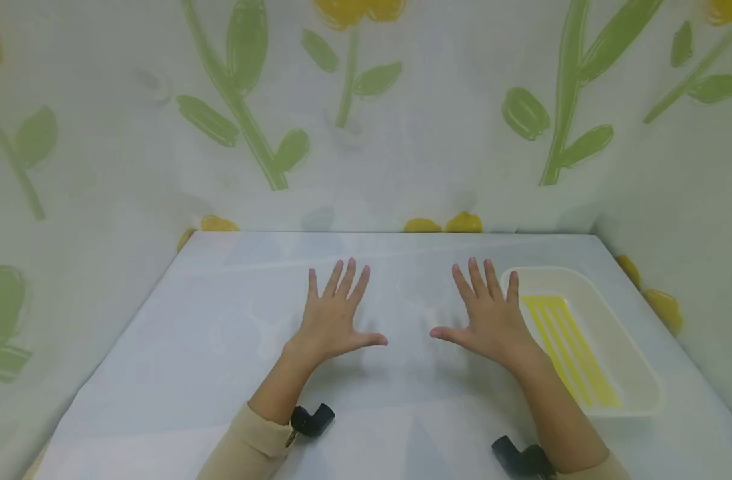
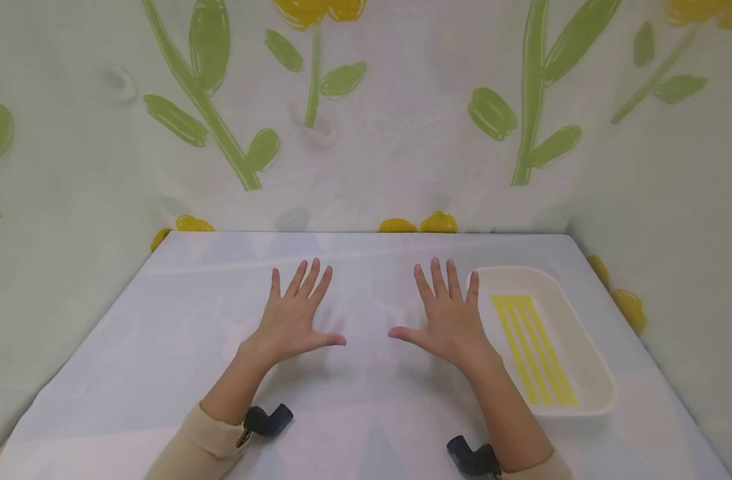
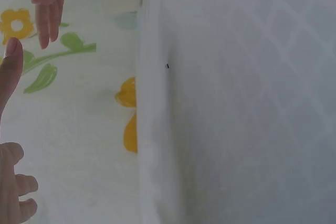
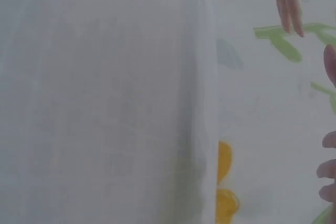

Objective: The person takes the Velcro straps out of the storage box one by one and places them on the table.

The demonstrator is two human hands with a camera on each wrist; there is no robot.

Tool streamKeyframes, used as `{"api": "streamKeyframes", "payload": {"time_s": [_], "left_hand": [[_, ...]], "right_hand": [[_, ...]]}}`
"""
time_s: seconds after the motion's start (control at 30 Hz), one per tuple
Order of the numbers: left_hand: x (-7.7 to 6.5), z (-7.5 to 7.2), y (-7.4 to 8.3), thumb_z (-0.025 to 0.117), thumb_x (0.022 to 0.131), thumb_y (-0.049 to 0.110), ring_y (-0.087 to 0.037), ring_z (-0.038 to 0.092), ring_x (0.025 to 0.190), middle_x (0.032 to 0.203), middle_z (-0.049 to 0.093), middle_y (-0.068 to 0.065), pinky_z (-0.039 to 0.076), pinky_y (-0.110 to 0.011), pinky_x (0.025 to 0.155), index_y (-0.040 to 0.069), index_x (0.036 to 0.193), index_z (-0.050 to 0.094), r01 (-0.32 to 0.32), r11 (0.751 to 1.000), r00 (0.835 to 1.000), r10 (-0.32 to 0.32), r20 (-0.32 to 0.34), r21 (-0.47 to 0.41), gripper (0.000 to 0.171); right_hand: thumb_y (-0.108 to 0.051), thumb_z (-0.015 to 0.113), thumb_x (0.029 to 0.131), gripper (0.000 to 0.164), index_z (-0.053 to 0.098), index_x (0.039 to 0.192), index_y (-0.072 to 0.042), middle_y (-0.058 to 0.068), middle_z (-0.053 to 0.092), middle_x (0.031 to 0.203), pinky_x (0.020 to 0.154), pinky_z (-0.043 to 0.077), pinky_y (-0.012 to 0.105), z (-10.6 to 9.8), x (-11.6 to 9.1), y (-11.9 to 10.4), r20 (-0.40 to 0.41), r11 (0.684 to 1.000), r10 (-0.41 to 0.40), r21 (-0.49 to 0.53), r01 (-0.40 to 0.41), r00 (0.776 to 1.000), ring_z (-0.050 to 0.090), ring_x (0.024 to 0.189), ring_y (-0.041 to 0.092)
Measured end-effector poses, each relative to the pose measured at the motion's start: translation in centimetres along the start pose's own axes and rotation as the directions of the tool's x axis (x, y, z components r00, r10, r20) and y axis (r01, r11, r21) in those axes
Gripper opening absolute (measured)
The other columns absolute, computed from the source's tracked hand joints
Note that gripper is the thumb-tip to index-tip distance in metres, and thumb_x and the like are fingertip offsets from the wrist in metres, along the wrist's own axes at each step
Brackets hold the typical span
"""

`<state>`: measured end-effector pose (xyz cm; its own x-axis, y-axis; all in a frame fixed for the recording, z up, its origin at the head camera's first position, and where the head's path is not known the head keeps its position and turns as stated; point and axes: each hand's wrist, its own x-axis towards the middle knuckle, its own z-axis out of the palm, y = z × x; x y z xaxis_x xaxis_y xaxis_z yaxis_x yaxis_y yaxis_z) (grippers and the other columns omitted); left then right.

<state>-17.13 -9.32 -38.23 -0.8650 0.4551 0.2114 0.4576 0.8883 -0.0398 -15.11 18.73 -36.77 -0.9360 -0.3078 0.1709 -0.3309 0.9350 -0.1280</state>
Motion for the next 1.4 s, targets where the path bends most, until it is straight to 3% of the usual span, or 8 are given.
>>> {"api": "streamKeyframes", "payload": {"time_s": [0.23,0.6,0.97,1.4], "left_hand": [[0.9,0.1,0.8,0.046,0.069,0.085,-0.030,0.003,0.146,0.159,0.003,-0.011,-0.002,-0.066,0.108,0.017,0.153,0.005,-0.023,0.998,0.999,0.025,0.045,-0.050,0.116],[2.8,-0.3,2.2,0.044,0.069,0.087,-0.028,0.001,0.146,0.159,0.002,-0.009,-0.002,-0.065,0.109,0.019,0.153,0.002,-0.063,0.998,0.996,0.064,0.060,-0.004,0.116],[4.4,-1.0,4.5,0.042,0.070,0.087,-0.026,-0.003,0.146,0.159,-0.002,-0.009,-0.004,-0.064,0.109,0.020,0.153,-0.002,-0.078,0.996,0.991,0.081,0.104,-0.035,0.116],[5.6,-0.6,7.3,0.037,0.069,0.089,-0.024,-0.004,0.146,0.159,-0.003,-0.007,-0.002,-0.063,0.110,0.022,0.152,-0.006,-0.115,0.993,0.982,0.112,0.151,0.010,0.116]], "right_hand": [[-0.078,0.052,0.074,0.112,0.012,0.152,-0.009,0.023,0.005,0.156,0.105,-0.014,0.065,0.0,-0.2,0.7,0.015,0.999,0.033,0.010,-0.033,0.999,-0.004,0.143,0.043],[-0.078,0.051,0.075,0.112,0.012,0.152,-0.008,0.024,0.005,0.156,0.104,-0.016,0.066,-1.1,-0.9,2.3,0.013,0.998,0.061,-0.007,-0.061,0.998,-0.004,0.143,0.044],[-0.076,0.052,0.077,0.112,0.008,0.152,-0.006,0.025,0.000,0.155,0.102,-0.021,0.065,-2.5,-2.7,4.4,0.042,0.994,0.110,0.004,-0.110,0.993,-0.008,0.142,0.045],[-0.073,0.054,0.077,0.111,0.011,0.151,-0.003,0.027,-0.001,0.155,0.099,-0.022,0.067,-2.7,-4.3,6.6,0.036,0.989,0.147,-0.011,-0.147,0.988,-0.008,0.141,0.047]]}}
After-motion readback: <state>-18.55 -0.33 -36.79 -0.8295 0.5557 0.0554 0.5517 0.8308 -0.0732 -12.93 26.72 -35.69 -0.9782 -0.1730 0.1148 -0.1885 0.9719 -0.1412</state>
